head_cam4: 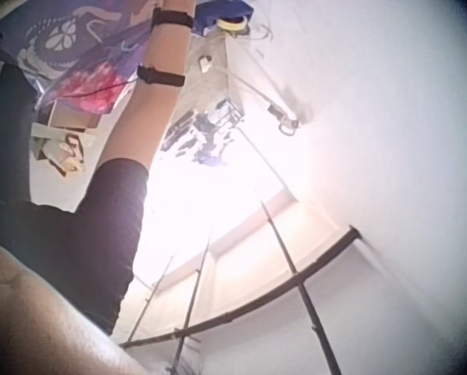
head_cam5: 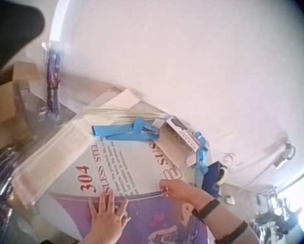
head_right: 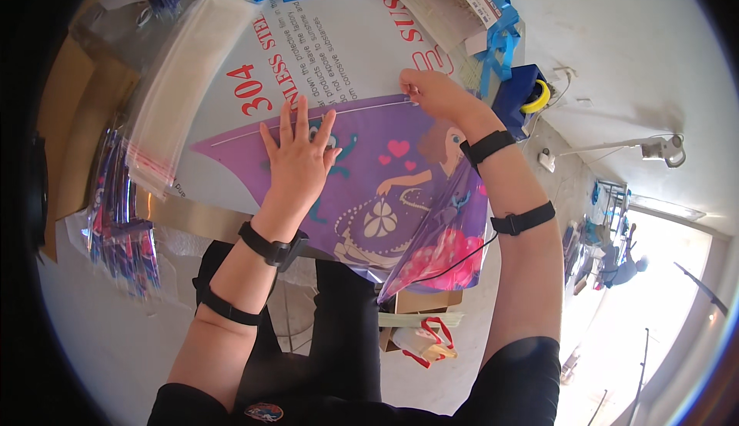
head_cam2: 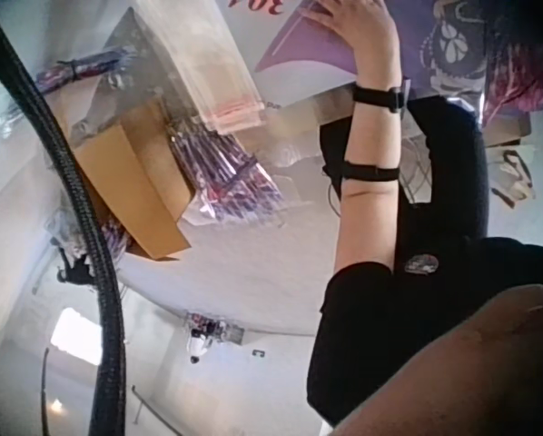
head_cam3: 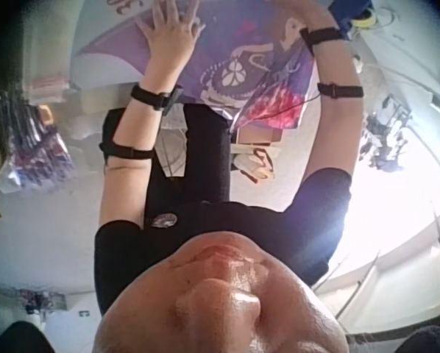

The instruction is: Assembling and taping character-themed kites.

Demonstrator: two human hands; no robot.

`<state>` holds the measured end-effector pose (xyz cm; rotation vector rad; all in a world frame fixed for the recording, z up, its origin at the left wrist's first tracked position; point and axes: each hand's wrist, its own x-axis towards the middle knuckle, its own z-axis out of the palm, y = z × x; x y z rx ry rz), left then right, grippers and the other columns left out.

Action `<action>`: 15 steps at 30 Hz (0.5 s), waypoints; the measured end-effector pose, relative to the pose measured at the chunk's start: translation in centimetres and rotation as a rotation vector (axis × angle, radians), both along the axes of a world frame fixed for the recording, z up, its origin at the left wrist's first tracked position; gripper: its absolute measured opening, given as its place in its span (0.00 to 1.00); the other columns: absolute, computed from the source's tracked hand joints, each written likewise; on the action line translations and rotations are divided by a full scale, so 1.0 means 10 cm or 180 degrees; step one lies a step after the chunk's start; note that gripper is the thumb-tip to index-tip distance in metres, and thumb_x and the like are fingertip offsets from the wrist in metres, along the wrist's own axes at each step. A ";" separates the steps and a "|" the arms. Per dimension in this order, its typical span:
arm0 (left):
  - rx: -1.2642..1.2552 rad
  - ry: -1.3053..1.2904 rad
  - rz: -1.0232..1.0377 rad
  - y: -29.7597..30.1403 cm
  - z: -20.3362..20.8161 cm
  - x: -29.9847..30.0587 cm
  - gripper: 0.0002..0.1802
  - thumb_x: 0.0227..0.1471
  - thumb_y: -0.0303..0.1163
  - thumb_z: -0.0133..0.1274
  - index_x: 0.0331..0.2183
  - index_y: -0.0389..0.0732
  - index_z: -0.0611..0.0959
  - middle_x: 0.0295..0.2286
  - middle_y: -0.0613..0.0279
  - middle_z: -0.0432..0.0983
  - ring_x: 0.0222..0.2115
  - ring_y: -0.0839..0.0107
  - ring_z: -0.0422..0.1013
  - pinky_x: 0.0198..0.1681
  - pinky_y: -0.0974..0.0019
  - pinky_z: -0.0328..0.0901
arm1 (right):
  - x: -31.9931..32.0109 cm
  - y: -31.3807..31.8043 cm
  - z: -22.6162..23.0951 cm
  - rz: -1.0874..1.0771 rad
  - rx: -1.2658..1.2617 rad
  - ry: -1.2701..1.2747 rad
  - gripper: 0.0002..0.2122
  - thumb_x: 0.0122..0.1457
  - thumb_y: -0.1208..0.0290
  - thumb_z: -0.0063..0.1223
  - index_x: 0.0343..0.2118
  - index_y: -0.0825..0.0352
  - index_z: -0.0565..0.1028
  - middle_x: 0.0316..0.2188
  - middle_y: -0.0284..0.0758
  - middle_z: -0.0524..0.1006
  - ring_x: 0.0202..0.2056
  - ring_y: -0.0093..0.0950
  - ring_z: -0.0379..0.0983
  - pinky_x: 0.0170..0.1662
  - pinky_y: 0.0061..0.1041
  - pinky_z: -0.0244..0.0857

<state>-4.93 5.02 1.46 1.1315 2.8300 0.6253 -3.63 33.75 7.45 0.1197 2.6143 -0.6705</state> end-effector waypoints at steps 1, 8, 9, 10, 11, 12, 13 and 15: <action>-0.0012 -0.0012 0.0003 0.00 -0.01 0.00 0.32 0.49 0.45 0.54 0.56 0.56 0.67 0.59 0.48 0.50 0.60 0.46 0.45 0.53 0.29 0.45 | -0.01 -0.02 0.00 0.0015 0.0074 -0.0039 0.07 0.50 0.84 0.48 0.30 0.66 0.65 0.24 0.35 0.70 0.30 0.31 0.69 0.34 0.28 0.62; 0.0015 -0.0046 -0.0012 0.00 -0.01 0.00 0.31 0.50 0.46 0.53 0.56 0.57 0.67 0.59 0.48 0.50 0.60 0.46 0.45 0.54 0.28 0.44 | 0.01 -0.06 -0.02 -0.0069 0.0248 -0.0090 0.08 0.49 0.84 0.50 0.31 0.65 0.65 0.26 0.36 0.72 0.32 0.34 0.70 0.35 0.30 0.62; 0.0015 -0.0045 -0.0013 0.00 -0.01 0.00 0.31 0.50 0.46 0.53 0.56 0.57 0.67 0.59 0.48 0.50 0.60 0.46 0.45 0.54 0.28 0.44 | 0.01 -0.06 -0.02 -0.0070 0.0247 -0.0090 0.08 0.49 0.84 0.50 0.31 0.65 0.65 0.26 0.36 0.72 0.32 0.34 0.70 0.35 0.30 0.62; 0.0006 -0.0051 -0.0015 -0.01 0.00 0.00 0.31 0.50 0.46 0.53 0.56 0.56 0.67 0.59 0.48 0.50 0.60 0.46 0.45 0.54 0.28 0.44 | 0.01 -0.07 -0.03 -0.0093 0.0247 -0.0066 0.09 0.49 0.84 0.50 0.31 0.65 0.66 0.26 0.36 0.73 0.32 0.34 0.70 0.35 0.30 0.62; -0.0001 -0.0056 -0.0018 -0.01 0.00 0.00 0.31 0.50 0.46 0.53 0.56 0.56 0.66 0.59 0.47 0.50 0.60 0.46 0.45 0.54 0.28 0.44 | 0.01 -0.07 -0.02 -0.0117 0.0248 -0.0043 0.09 0.49 0.84 0.50 0.31 0.65 0.66 0.26 0.36 0.73 0.32 0.34 0.70 0.35 0.30 0.62; -0.0001 -0.0054 -0.0017 -0.01 0.00 0.00 0.31 0.50 0.46 0.53 0.56 0.56 0.66 0.59 0.47 0.50 0.60 0.46 0.45 0.54 0.28 0.44 | 0.01 -0.06 -0.03 -0.0117 0.0248 -0.0040 0.09 0.49 0.84 0.50 0.31 0.65 0.66 0.26 0.36 0.73 0.32 0.34 0.70 0.35 0.30 0.62; -0.0014 -0.0052 -0.0019 -0.01 0.00 0.00 0.31 0.50 0.46 0.53 0.56 0.56 0.66 0.58 0.47 0.50 0.60 0.46 0.45 0.54 0.28 0.44 | 0.01 -0.06 -0.04 -0.0158 0.0249 -0.0048 0.09 0.49 0.84 0.51 0.31 0.65 0.66 0.26 0.36 0.73 0.32 0.34 0.70 0.35 0.30 0.62; -0.0029 -0.0049 -0.0019 -0.01 0.00 0.00 0.31 0.50 0.46 0.53 0.56 0.56 0.66 0.58 0.47 0.50 0.60 0.46 0.45 0.54 0.28 0.44 | 0.01 -0.05 -0.06 -0.0197 0.0250 -0.0054 0.09 0.49 0.84 0.51 0.31 0.65 0.66 0.26 0.36 0.73 0.32 0.33 0.71 0.35 0.29 0.62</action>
